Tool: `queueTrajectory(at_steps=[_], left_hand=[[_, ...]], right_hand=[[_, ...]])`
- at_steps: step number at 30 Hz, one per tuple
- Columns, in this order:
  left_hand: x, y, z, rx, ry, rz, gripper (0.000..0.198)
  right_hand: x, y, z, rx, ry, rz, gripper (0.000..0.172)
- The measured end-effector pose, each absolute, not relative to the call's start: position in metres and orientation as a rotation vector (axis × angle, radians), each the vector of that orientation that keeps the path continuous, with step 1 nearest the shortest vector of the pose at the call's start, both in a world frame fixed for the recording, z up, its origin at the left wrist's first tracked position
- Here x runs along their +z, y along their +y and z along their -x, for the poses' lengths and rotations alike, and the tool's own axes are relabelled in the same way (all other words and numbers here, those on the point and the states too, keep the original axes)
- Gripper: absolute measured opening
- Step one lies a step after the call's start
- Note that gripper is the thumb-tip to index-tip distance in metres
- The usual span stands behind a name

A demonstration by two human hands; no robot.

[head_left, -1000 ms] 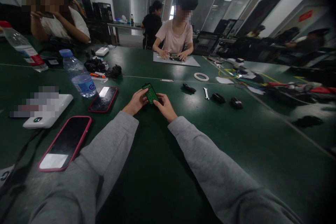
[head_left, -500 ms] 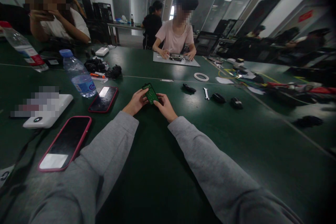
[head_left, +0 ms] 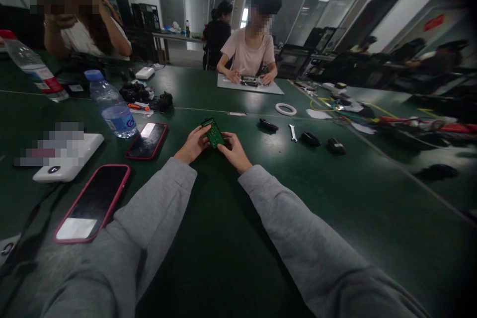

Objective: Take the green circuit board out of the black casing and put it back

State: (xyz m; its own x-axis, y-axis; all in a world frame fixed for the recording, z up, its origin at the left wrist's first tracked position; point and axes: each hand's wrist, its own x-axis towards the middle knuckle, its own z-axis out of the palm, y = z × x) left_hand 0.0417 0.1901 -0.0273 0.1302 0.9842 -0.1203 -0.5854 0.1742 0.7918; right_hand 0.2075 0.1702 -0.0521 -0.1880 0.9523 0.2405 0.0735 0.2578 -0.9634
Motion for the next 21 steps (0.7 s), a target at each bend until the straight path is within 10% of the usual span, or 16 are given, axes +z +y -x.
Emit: queueTrajectory(at_steps=[21], left_hand=[[-0.0272,0.1906,-0.0417,1.27,0.74,-0.683,0.042]], right_hand=[[-0.0543,0.1711,-0.2068,1.068,-1.53,1.008,0.053]])
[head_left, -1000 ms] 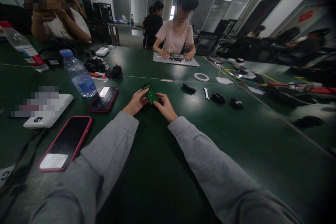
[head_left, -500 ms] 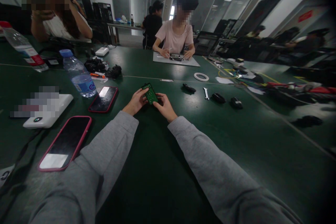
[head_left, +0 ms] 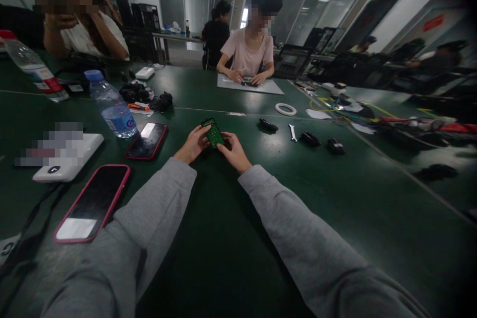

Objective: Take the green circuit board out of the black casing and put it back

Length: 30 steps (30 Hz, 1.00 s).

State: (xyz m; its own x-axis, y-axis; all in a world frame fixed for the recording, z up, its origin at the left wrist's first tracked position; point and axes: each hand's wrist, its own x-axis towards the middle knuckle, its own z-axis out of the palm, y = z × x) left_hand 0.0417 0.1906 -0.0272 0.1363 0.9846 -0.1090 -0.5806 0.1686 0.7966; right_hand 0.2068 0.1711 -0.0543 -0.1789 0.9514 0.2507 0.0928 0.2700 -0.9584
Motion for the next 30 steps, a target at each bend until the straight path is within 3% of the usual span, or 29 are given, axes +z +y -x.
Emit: queueTrajectory(at_steps=[30], left_hand=[[-0.0234,0.1868,-0.042,1.254,0.724,-0.679,0.04]], right_hand=[[-0.0516,0.1711,-0.2082,1.111,-1.479,1.026,0.049]])
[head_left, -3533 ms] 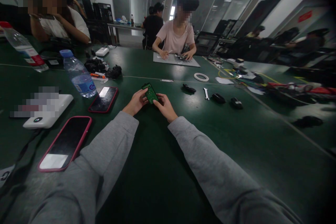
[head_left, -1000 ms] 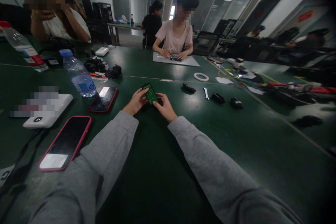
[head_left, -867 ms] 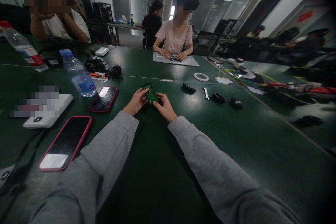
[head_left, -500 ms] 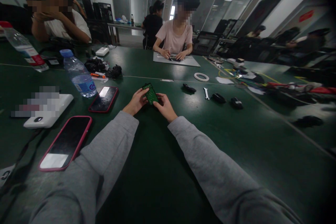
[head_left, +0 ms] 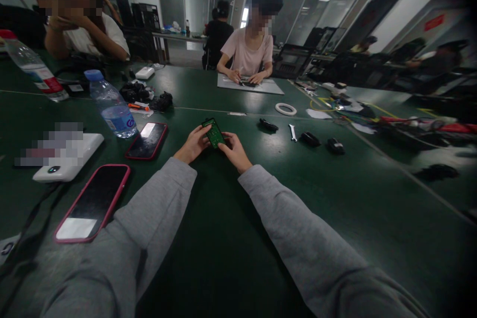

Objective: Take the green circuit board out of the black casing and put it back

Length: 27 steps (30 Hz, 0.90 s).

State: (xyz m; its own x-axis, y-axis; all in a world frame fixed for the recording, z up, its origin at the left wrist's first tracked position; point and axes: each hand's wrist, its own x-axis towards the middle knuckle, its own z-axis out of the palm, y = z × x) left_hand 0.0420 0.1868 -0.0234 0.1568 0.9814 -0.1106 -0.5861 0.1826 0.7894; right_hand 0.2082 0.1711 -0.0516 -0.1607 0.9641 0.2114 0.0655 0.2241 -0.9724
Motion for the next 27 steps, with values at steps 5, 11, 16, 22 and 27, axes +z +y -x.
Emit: queueTrajectory(at_steps=[5,11,16,22,27], left_hand=[[-0.0252,0.1873,-0.0418,1.263,0.719,-0.675,0.039],[-0.029,0.1909,-0.0417,1.269,0.716,-0.673,0.041],[-0.0294,0.1911,-0.0412,1.27,0.723,-0.681,0.043],[-0.0316,0.1934,-0.0415,1.274,0.717,-0.692,0.044],[-0.0278,0.1905,-0.0426,1.279,0.736,-0.668,0.044]], right_hand=[[-0.0522,0.171,-0.2087,1.124,-1.475,1.027,0.05],[-0.0548,0.1734,-0.2095,1.116,-1.482,1.033,0.052],[-0.0549,0.1737,-0.2095,1.125,-1.471,1.032,0.053],[-0.0532,0.1726,-0.2092,1.14,-1.458,1.029,0.051],[-0.0526,0.1716,-0.2093,1.117,-1.487,1.02,0.053]])
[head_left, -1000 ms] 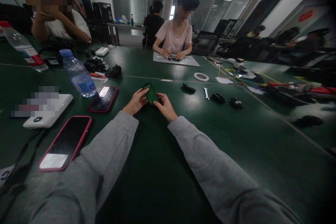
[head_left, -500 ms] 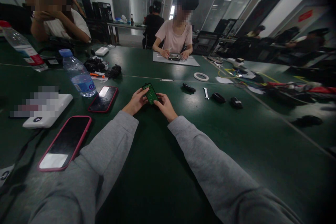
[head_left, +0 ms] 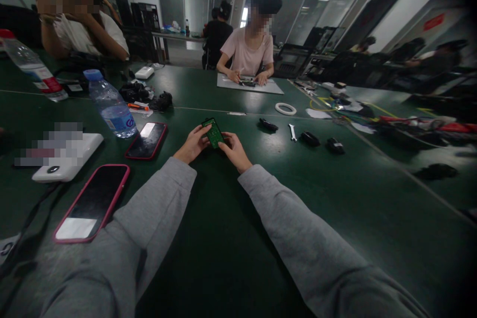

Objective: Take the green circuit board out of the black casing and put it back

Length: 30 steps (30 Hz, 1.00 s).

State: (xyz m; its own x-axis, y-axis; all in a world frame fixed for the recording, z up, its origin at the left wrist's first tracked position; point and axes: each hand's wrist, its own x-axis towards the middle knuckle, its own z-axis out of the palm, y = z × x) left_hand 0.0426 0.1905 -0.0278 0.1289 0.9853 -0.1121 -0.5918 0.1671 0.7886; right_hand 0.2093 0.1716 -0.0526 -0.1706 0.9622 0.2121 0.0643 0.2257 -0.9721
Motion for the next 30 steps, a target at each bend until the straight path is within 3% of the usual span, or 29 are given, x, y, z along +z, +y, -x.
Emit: queueTrajectory(at_steps=[30], left_hand=[[-0.0234,0.1875,-0.0415,1.271,0.734,-0.683,0.042]], right_hand=[[-0.0577,0.1713,-0.2091,1.045,-1.562,0.981,0.057]])
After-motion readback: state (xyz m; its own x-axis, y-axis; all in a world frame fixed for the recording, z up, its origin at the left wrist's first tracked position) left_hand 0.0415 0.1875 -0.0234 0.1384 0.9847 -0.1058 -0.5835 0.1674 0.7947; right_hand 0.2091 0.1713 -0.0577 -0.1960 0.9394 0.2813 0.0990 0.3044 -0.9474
